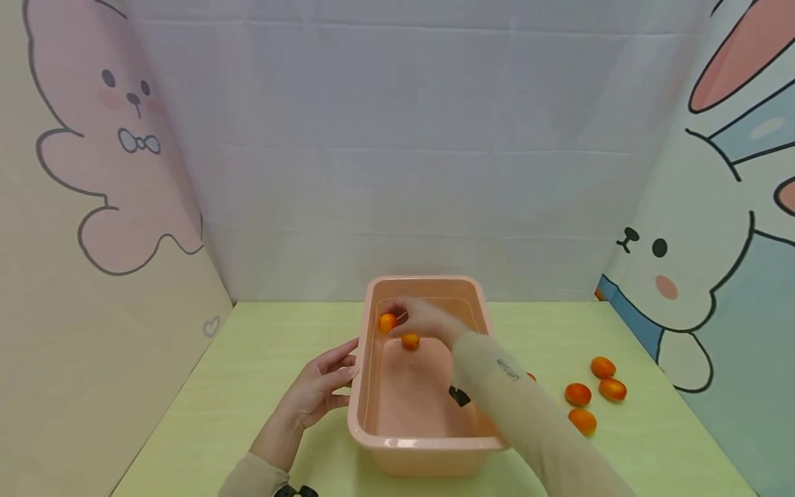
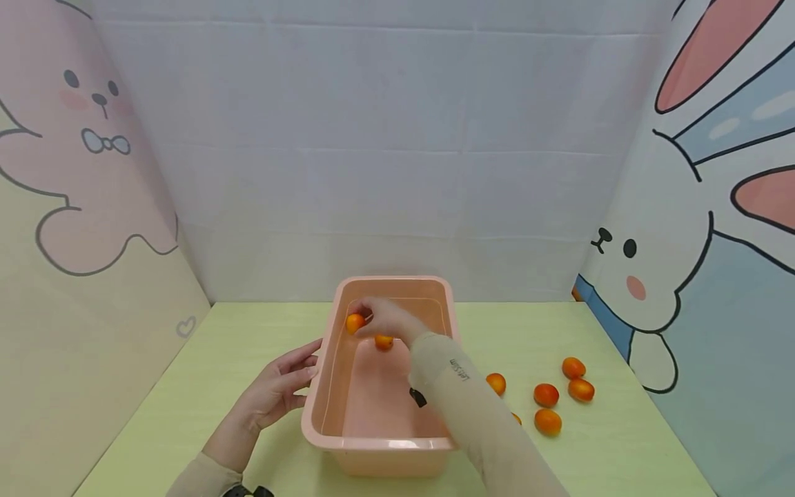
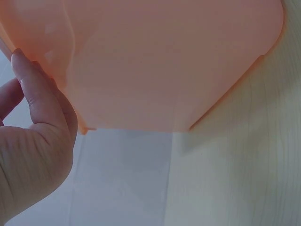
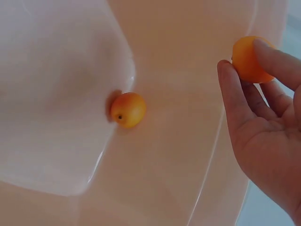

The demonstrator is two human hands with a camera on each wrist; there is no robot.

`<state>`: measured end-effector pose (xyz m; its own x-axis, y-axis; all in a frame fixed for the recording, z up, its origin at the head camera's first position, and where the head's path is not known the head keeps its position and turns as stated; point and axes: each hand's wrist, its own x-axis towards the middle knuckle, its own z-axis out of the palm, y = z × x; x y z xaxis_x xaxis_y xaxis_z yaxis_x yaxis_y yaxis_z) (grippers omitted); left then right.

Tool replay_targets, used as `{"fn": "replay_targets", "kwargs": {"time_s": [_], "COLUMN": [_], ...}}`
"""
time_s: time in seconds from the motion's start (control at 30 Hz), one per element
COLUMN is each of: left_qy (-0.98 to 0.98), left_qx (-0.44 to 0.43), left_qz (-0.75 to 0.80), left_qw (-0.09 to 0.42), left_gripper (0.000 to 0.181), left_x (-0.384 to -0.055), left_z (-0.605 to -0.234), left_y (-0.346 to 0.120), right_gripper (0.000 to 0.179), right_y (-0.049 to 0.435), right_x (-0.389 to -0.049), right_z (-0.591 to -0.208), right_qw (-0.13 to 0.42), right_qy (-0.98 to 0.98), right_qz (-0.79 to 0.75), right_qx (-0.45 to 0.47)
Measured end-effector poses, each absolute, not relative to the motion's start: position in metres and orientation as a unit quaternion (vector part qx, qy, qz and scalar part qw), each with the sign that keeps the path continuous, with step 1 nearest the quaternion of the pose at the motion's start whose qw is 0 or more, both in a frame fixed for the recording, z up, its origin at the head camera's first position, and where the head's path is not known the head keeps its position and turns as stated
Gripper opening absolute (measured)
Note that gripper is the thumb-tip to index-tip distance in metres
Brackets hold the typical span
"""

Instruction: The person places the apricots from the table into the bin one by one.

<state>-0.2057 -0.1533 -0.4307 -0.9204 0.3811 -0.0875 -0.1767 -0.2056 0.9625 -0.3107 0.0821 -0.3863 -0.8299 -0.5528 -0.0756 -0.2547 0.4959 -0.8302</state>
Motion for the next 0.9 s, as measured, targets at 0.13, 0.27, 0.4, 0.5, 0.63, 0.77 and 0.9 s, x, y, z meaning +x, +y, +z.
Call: {"fn": "replay_targets", "kwargs": {"time_s": [0.13,0.27,0.4,0.5,0.63,0.77,0.9], "left_qy": [0.605,0.611,0.611,0.609,0.608,0.608,0.604], "left_qx": [0.086,0.089,0.095,0.095,0.096,0.094,0.092], "left_qz": [0.770,0.766,0.766,0.767,0.768,0.768,0.771], "left_qw": [0.180,0.178,0.178,0.176,0.175,0.177,0.178], "left_gripper": [0.064,0.062,0.062,0.062,0.062,0.061,0.062], "left_x": [-0.205,-0.205,-0.206,-0.206,-0.205,-0.206,-0.207], "left_z": [-0.430,-0.430,-0.430,-0.430,-0.430,-0.431,-0.432], "left_y": [-0.154,-0.154,-0.155,-0.156,-0.156,-0.155,-0.154], "right_gripper": [0.032,0.031,0.031,0.031,0.029,0.029,0.036], "right_y": [0.080,0.079,0.078,0.076,0.075,0.076,0.076], "right_x": [-0.311,-0.311,-0.310,-0.309,-0.308,-0.308,-0.309], "right_z": [-0.391,-0.394,-0.395,-0.397,-0.400,-0.401,-0.400], "right_qw": [0.189,0.209,0.232,0.248,0.253,0.254,0.260], "right_qy": [0.842,0.839,0.844,0.845,0.847,0.847,0.842], "right_qz": [-0.439,-0.434,-0.416,-0.403,-0.385,-0.378,-0.389], "right_qx": [-0.248,-0.254,-0.248,-0.251,-0.266,-0.273,-0.270]}}
